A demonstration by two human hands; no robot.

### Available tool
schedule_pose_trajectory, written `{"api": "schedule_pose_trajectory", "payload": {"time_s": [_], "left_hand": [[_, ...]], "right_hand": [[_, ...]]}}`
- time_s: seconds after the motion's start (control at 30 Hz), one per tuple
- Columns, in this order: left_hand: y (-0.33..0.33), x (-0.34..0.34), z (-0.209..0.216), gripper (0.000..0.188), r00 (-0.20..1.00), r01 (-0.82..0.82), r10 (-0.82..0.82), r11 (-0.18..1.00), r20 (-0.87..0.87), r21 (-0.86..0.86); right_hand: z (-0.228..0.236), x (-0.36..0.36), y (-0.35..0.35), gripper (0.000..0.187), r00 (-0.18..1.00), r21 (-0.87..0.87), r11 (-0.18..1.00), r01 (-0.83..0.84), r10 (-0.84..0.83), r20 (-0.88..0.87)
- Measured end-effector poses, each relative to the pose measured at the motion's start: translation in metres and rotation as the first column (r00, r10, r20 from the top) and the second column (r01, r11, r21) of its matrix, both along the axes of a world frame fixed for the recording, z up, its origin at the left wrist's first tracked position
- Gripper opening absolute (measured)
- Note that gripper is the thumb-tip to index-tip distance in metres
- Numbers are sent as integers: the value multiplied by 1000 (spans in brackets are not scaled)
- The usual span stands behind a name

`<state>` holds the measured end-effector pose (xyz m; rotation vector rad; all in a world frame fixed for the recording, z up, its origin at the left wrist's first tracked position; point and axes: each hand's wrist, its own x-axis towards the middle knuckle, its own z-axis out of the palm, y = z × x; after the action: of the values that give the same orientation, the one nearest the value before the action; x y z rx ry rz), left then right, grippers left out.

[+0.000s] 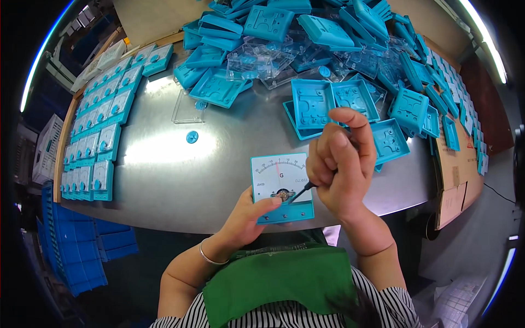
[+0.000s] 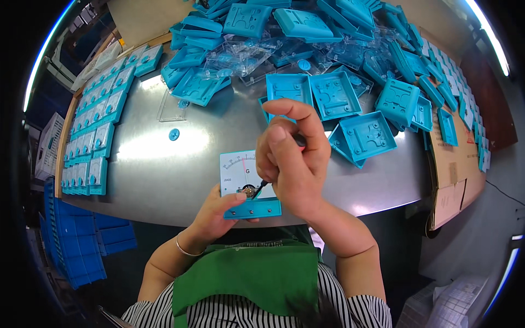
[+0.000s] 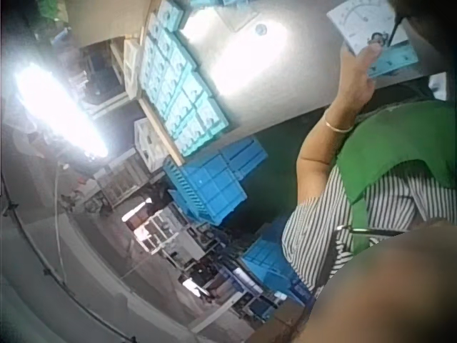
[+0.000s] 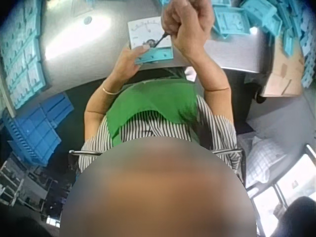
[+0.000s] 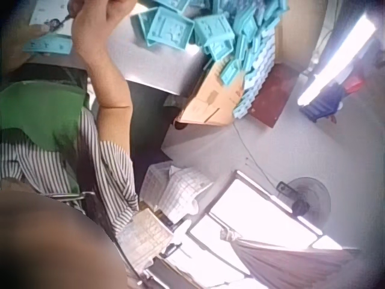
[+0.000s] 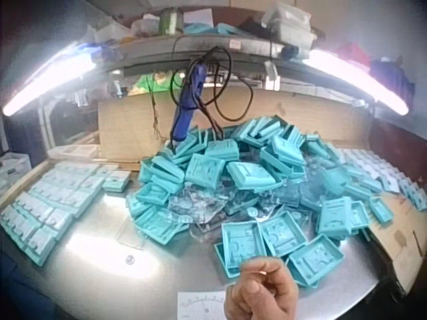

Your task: Assembling analog galvanometer components by fitting clear plastic covers and adjustment knobs onto meter cases.

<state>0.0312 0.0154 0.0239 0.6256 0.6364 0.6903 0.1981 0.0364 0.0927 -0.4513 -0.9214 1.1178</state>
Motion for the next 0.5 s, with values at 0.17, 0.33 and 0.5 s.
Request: {"api": "schedule_pose_trajectory", "payload": {"time_s": [0.17, 0.33, 0.5], "left_hand": [[-6, -2, 3, 54, 999, 36, -35, 994, 8, -100], [-7, -6, -4, 53, 996, 85, -84, 994, 22, -68], [-5, -8, -6, 49, 998, 62, -62, 997, 7, -35]], "right_hand": [[-9, -5, -2, 21, 994, 49, 998, 33, -37, 101], [-8, 0, -7, 21, 988, 111, 983, -145, 139, 61], [-10, -5, -2, 24, 985, -91, 980, -175, 174, -20]]}}
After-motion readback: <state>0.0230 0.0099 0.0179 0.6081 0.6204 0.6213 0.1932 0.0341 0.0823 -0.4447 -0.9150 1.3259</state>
